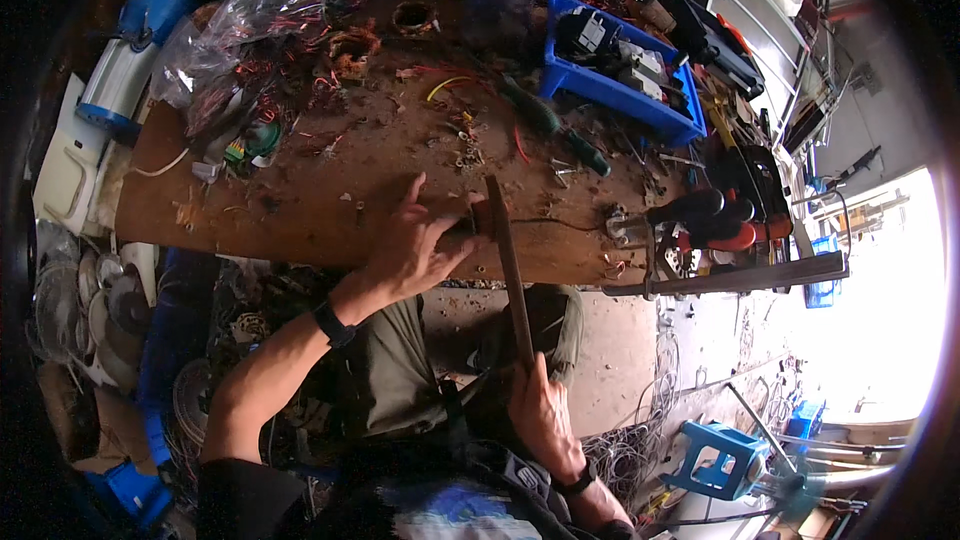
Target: The person works at a cluttered workbench in a workshop, handling various electronic components and wires. They use a hammer to repeatedly strike a small cylindrical object, likely a motor or coil, while holding it on the table.
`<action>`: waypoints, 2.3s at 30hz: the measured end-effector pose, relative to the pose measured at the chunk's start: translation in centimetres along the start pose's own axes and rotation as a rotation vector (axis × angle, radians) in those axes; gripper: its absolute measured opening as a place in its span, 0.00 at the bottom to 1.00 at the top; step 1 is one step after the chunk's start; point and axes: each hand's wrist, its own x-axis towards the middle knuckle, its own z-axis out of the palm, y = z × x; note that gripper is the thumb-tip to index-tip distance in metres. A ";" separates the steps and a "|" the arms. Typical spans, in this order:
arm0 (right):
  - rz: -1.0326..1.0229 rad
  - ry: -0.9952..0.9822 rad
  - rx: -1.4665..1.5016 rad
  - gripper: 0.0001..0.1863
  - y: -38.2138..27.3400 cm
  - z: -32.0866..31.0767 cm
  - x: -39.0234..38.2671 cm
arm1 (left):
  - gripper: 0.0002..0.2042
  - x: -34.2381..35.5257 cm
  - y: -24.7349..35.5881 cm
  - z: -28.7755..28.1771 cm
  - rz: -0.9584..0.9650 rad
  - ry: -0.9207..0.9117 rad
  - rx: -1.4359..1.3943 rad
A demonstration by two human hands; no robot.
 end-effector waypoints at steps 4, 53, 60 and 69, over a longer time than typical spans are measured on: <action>-0.083 -0.005 0.064 0.09 -3.6 -0.6 7.9 | 0.22 0.2 -0.5 -0.5 -0.012 -0.009 0.018; -0.171 0.086 0.337 0.11 -3.6 -2.2 12.5 | 0.19 1.1 1.5 -1.4 -0.031 0.003 0.000; 0.232 0.035 0.672 0.15 0.9 -3.8 4.8 | 0.19 0.8 1.2 -0.5 -0.069 -0.007 0.039; 0.348 -0.133 0.694 0.19 5.5 -3.3 1.6 | 0.22 1.0 1.3 0.0 -0.018 0.062 0.052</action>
